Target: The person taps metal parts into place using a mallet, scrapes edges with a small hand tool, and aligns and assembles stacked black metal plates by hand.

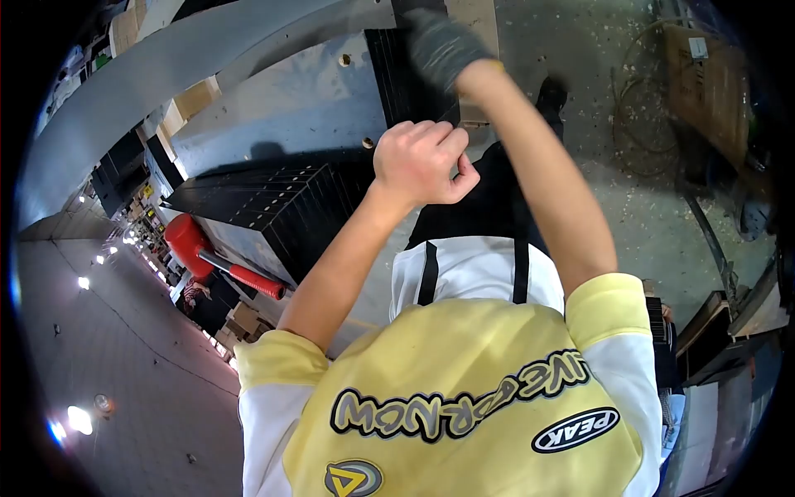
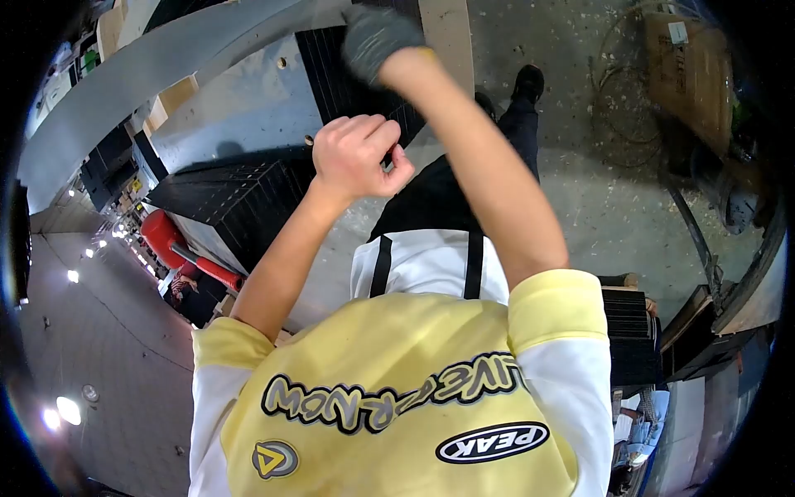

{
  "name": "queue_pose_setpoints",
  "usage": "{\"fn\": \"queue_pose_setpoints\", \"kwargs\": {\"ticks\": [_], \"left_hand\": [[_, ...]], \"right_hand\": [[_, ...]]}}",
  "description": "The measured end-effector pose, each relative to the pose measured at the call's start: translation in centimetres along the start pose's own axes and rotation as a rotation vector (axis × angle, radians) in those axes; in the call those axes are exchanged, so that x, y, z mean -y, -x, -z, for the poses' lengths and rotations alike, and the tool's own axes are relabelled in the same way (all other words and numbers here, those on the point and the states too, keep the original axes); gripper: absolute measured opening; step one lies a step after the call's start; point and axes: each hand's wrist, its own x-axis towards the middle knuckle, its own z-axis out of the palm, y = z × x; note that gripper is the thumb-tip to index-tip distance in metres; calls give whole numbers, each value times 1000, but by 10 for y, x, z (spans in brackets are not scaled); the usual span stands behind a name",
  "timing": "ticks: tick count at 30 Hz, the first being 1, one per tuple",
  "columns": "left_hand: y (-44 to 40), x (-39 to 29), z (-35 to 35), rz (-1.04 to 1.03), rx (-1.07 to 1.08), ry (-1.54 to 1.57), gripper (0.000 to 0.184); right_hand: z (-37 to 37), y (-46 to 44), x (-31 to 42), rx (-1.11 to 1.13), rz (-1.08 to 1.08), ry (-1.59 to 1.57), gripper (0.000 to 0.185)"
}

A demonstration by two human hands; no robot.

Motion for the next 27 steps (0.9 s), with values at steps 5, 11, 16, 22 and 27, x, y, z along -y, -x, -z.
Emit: {"fn": "queue_pose_setpoints", "kwargs": {"ticks": [5,11,16,22,27], "left_hand": [[-1,-2,-3,37,-58,-7,13],[0,-2,1,38,38,-32,11],[-5,-6,2,60,58,-23,9],[-6,-5,5,78,144,-54,12],[-3,-4,2,126,119,-5,16]], "right_hand": [[105,-11,60,-46,202,-586,31],[105,-39,0,3,-559,-1097,33],[37,-10,38,-302,228,-263,37],[11,5,4,0,-435,-656,36],[66,-18,59,-200,-10,-452,30]]}}
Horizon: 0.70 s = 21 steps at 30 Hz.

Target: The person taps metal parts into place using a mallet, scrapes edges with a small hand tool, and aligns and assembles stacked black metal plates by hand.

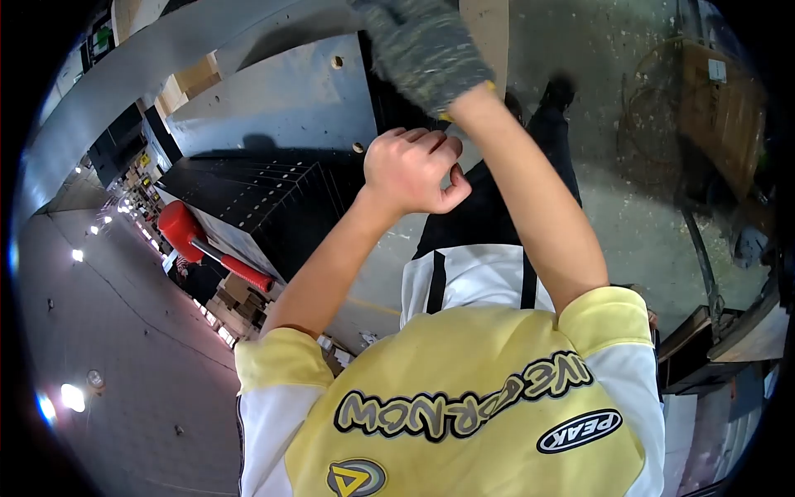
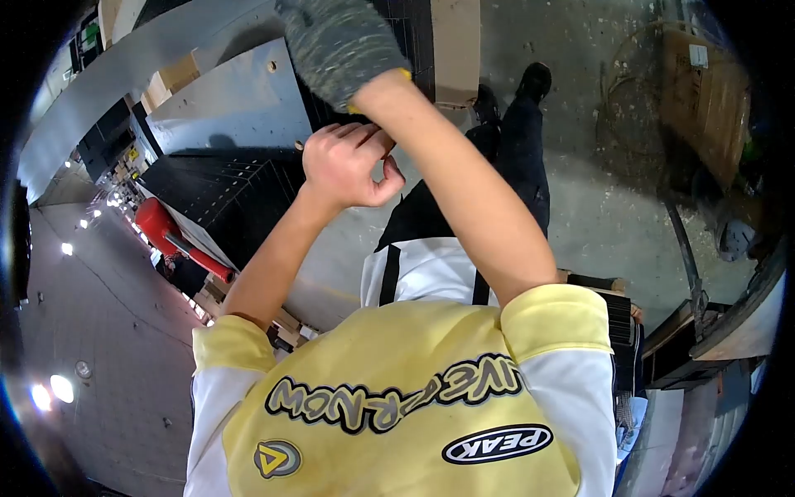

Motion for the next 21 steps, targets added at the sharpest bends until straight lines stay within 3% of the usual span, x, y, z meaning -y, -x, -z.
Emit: {"fn": "queue_pose_setpoints", "kwargs": {"ticks": [2,3,4,5,6,8,10,11,12,14,16,18,20,21], "left_hand": [[-3,-2,1,-27,-42,-8,12],[-4,-3,3,-34,-32,-14,11],[-6,-2,5,-44,-27,-26,10],[-6,-3,6,-56,-14,-30,11],[-5,-5,7,-54,-15,-39,12],[-4,-2,3,-57,-31,-51,14],[-6,-1,1,-57,-54,-28,12],[-6,0,-1,-61,-68,-23,12],[-5,-1,-3,-65,-82,-21,12],[-3,-2,0,-50,-33,-29,11],[-3,-3,5,-41,37,-58,12],[-6,1,3,-72,-3,-76,13],[-7,-1,3,-90,-5,-73,15],[-7,0,3,-89,0,-68,15]], "right_hand": [[-8,1,-3,195,-331,104,33],[-13,8,-14,74,-358,18,34],[-22,14,-36,-50,-375,-70,35],[-36,22,-68,-39,-341,45,38],[-25,16,-72,85,-359,114,41],[-11,10,-64,101,-316,105,41],[0,-6,-30,26,-199,-68,41],[2,-11,-14,-8,13,6,41],[3,-17,-1,167,-28,199,42],[-12,-7,-22,287,-66,277,39],[-29,21,-78,178,-359,83,41],[-25,34,-118,248,-485,119,44],[-20,44,-133,272,-496,181,43],[-21,40,-124,221,-396,182,42]]}}
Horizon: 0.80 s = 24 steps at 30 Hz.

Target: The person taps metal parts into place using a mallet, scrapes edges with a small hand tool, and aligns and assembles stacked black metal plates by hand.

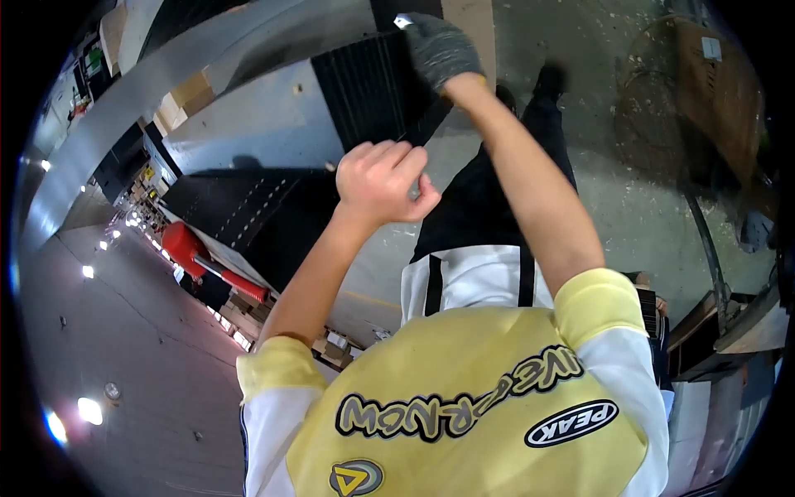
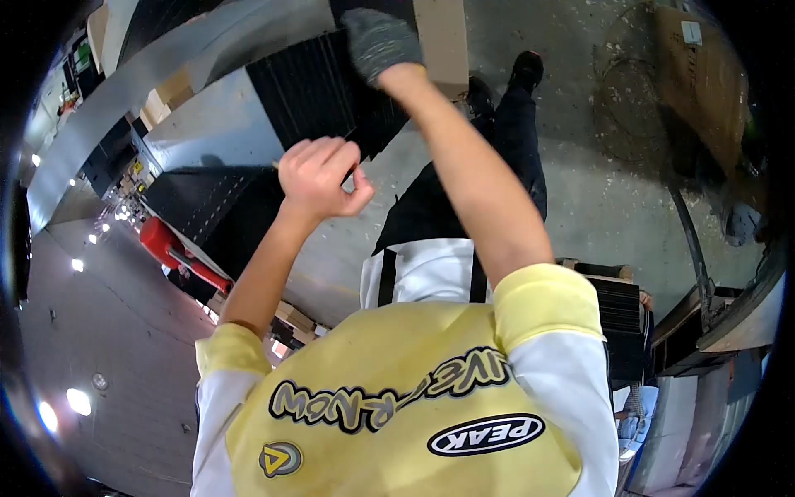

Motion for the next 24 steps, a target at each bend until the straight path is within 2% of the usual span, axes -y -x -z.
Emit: {"fn": "queue_pose_setpoints", "kwargs": {"ticks": [1,3,5,6,7,9,11,12,13,15,17,18,19,21,23,24], "left_hand": [[0,0,-1,-4,1,-2,16],[-1,-4,1,28,43,23,13],[-5,-4,2,38,41,25,13],[-6,-4,3,52,72,21,14],[-5,-5,6,59,84,20,14],[-8,-5,6,59,97,17,15],[-6,-2,3,40,82,17,16],[-6,-1,4,31,89,13,16],[-7,0,4,18,91,10,17],[-8,-2,5,26,118,7,18],[-8,0,4,38,128,12,18],[-7,0,2,52,115,22,18],[-5,0,1,57,104,25,18],[-6,0,1,64,80,28,17],[-6,-1,5,58,95,5,17],[-8,-1,2,54,94,1,17]], "right_hand": [[-4,0,15,-65,101,-1,41],[34,12,81,30,291,210,38],[17,21,100,-78,148,-151,40],[9,15,84,-19,237,114,39],[4,7,60,52,175,121,39],[-6,1,13,-21,-119,-169,39],[-9,-9,-23,109,-173,-3,40],[-9,-10,-27,92,-254,-93,40],[-14,-11,-27,79,-81,30,39],[-2,0,13,-26,218,46,36],[27,17,69,96,39,-104,36],[-4,14,49,73,137,-53,36],[-28,13,21,-106,235,119,34],[-43,-2,-23,-135,-82,-231,33],[-62,-19,-80,-78,-101,-156,36],[-40,-23,-59,-144,-94,-220,35]]}}
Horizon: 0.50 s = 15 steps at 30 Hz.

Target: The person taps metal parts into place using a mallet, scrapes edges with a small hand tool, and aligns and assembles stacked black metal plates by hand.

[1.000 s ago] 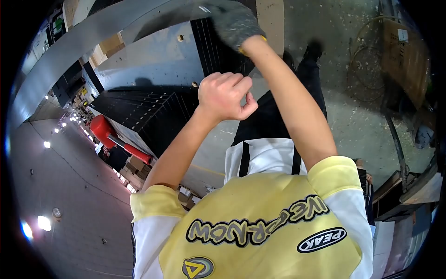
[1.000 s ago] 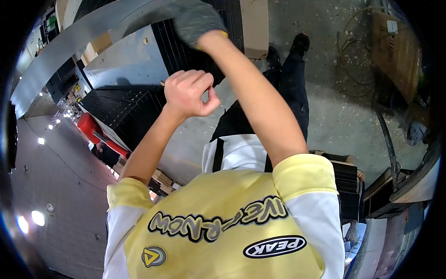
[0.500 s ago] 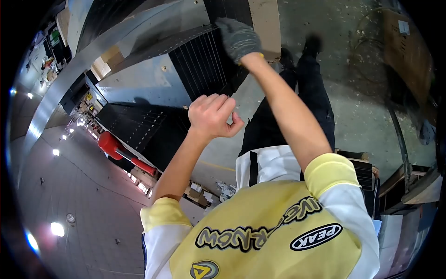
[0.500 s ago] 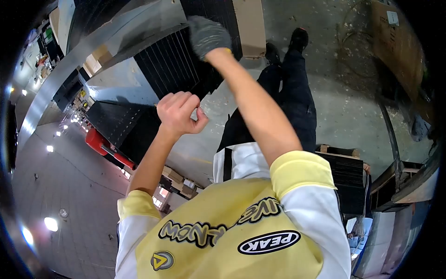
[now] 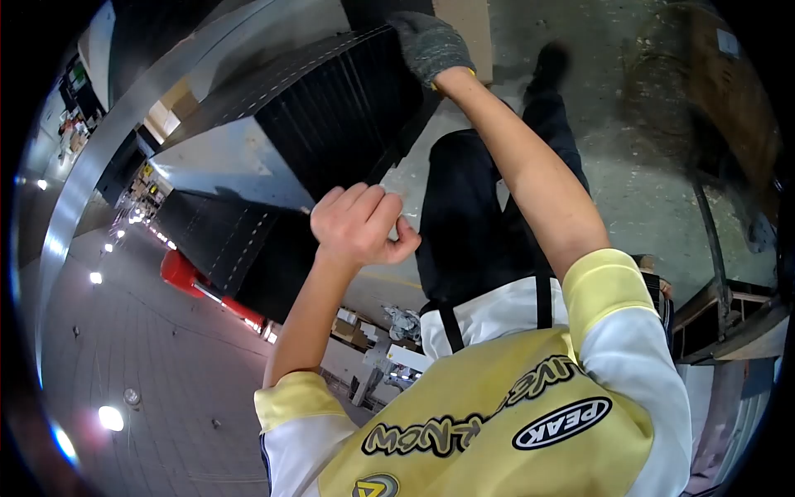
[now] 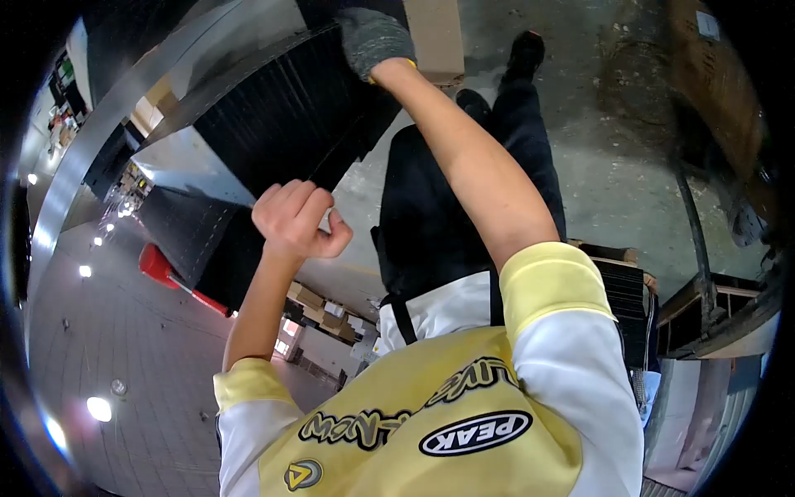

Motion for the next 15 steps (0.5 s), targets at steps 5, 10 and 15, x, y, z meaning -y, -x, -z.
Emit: {"fn": "queue_pose_setpoints", "kwargs": {"ticks": [5,10,15], "left_hand": [[1,4,-2,44,15,14,16],[0,3,0,54,16,25,15],[-5,4,7,67,82,44,14]], "right_hand": [[49,20,121,221,11,-71,33],[-10,-19,12,67,-77,-108,37],[2,-13,40,51,-18,-238,36]]}}
